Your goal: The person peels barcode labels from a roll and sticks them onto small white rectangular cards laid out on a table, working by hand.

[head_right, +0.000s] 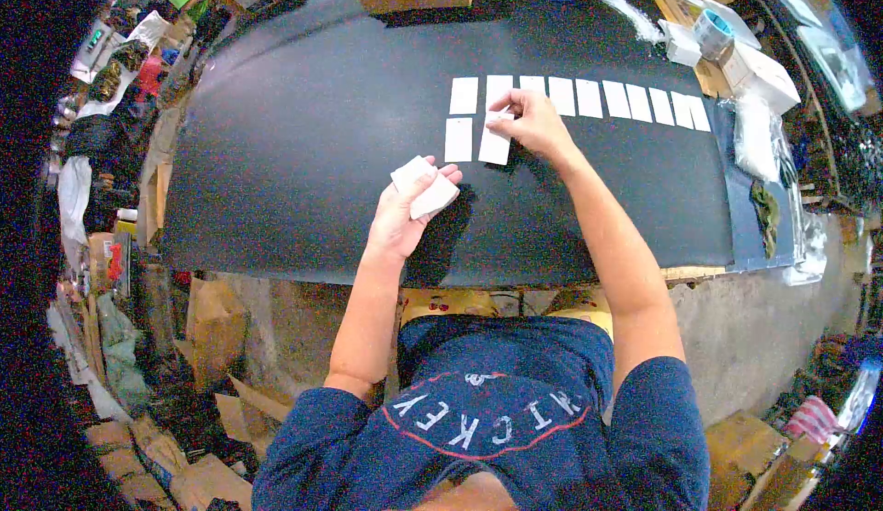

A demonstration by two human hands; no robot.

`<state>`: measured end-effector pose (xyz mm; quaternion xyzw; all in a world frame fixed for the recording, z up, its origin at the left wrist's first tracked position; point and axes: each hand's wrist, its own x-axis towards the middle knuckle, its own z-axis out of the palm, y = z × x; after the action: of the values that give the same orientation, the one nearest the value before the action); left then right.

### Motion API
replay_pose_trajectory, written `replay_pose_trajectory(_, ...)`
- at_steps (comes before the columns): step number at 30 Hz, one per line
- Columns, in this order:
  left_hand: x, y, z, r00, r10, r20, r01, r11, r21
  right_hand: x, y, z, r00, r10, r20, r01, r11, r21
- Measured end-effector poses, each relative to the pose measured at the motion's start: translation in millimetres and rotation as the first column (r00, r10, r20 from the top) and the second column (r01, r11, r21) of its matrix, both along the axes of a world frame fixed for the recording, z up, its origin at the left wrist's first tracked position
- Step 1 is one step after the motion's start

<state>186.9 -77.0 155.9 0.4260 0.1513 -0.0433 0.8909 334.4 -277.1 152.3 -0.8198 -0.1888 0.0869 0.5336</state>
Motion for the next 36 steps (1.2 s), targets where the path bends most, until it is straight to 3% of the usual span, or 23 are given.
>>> replay_pose_trajectory(2, -2.1, 2.0, 1.2, 0.998, -0.061, 0.020, 0.063, 0.991, -0.115, 1.9, 0.1, 3.4, 0.999, -0.009, -0.051, 0.007, 0.999, -0.038)
replay_pose_trajectory(5, -3.3, -2.4, 4.4, 0.991, -0.119, 0.063, 0.126, 0.984, -0.126, 2.0, 6.4, -2.2, 0.994, -0.043, 0.097, 0.057, 0.989, -0.140)
replay_pose_trajectory(7, -3.6, -6.4, 3.4, 0.992, -0.119, 0.053, 0.123, 0.988, -0.091, 2.2, 10.7, -8.8, 0.930, -0.039, 0.365, 0.110, 0.978, -0.175)
replay_pose_trajectory(11, -3.2, -15.3, 2.9, 0.990, -0.130, 0.047, 0.131, 0.991, -0.011, -6.3, 10.8, -8.3, 0.861, -0.019, 0.507, 0.173, 0.950, -0.258)
replay_pose_trajectory(13, -1.3, -20.1, 1.1, 0.991, -0.128, 0.044, 0.127, 0.992, 0.027, -9.1, 11.8, -5.5, 0.687, -0.043, 0.725, 0.194, 0.973, -0.125)
replay_pose_trajectory(14, -0.7, -22.4, -0.3, 0.992, -0.122, 0.040, 0.120, 0.991, 0.063, -12.7, 10.9, -4.6, 0.687, -0.044, 0.725, 0.194, 0.973, -0.125)
replay_pose_trajectory(16, 2.1, -27.0, -3.7, 0.990, -0.133, 0.056, 0.125, 0.983, 0.135, -34.9, 10.8, 17.4, 0.937, -0.023, 0.349, 0.047, 0.997, -0.060)
replay_pose_trajectory(17, 3.0, -29.6, -5.1, 0.987, -0.146, 0.071, 0.129, 0.970, 0.207, -44.7, 9.6, 24.8, 0.985, 0.040, 0.165, -0.034, 0.999, -0.038)
replay_pose_trajectory(18, 4.2, -32.9, -6.1, 0.986, -0.149, 0.068, 0.133, 0.970, 0.206, -53.8, 9.5, 26.5, 0.992, 0.076, 0.099, -0.083, 0.994, 0.069)
replay_pose_trajectory(22, 6.4, -46.5, -3.4, 0.990, -0.112, 0.085, 0.075, 0.932, 0.354, -65.6, -4.4, 32.7, 0.990, 0.138, 0.001, -0.138, 0.990, 0.016)
replay_pose_trajectory(24, 7.9, -49.6, 0.7, 0.991, -0.119, 0.064, 0.086, 0.920, 0.383, -55.4, -14.5, 21.3, 0.991, 0.124, -0.055, -0.118, 0.987, 0.106)
replay_pose_trajectory(25, 8.8, -48.4, 2.1, 0.993, -0.119, -0.003, 0.115, 0.949, 0.292, -46.3, -17.0, 13.8, 0.999, 0.045, 0.000, -0.045, 0.992, 0.117)
replay_pose_trajectory(26, 9.4, -46.8, 3.9, 0.990, -0.123, -0.069, 0.135, 0.971, 0.197, -37.3, -27.3, 9.8, 0.993, -0.016, -0.114, 0.032, 0.989, 0.141)
replay_pose_trajectory(28, 7.0, -43.5, 9.2, 0.986, -0.144, -0.079, 0.155, 0.975, 0.159, -18.5, -43.2, 6.1, 0.989, -0.083, -0.125, 0.098, 0.988, 0.120)
replay_pose_trajectory(31, 6.3, -39.4, 5.7, 0.976, -0.219, -0.006, 0.218, 0.973, -0.079, -10.2, -43.9, -2.3, 0.987, -0.149, -0.062, 0.154, 0.986, 0.068)
replay_pose_trajectory(33, 4.8, -42.5, 3.8, 0.972, -0.231, 0.030, 0.233, 0.971, -0.053, -9.8, -39.9, -4.4, 0.983, -0.179, -0.033, 0.180, 0.984, 0.013)
replay_pose_trajectory(36, 2.7, -49.2, 2.1, 0.974, -0.219, 0.064, 0.219, 0.976, -0.006, -12.4, -32.0, -10.0, 0.948, -0.227, 0.221, 0.248, 0.966, -0.073)
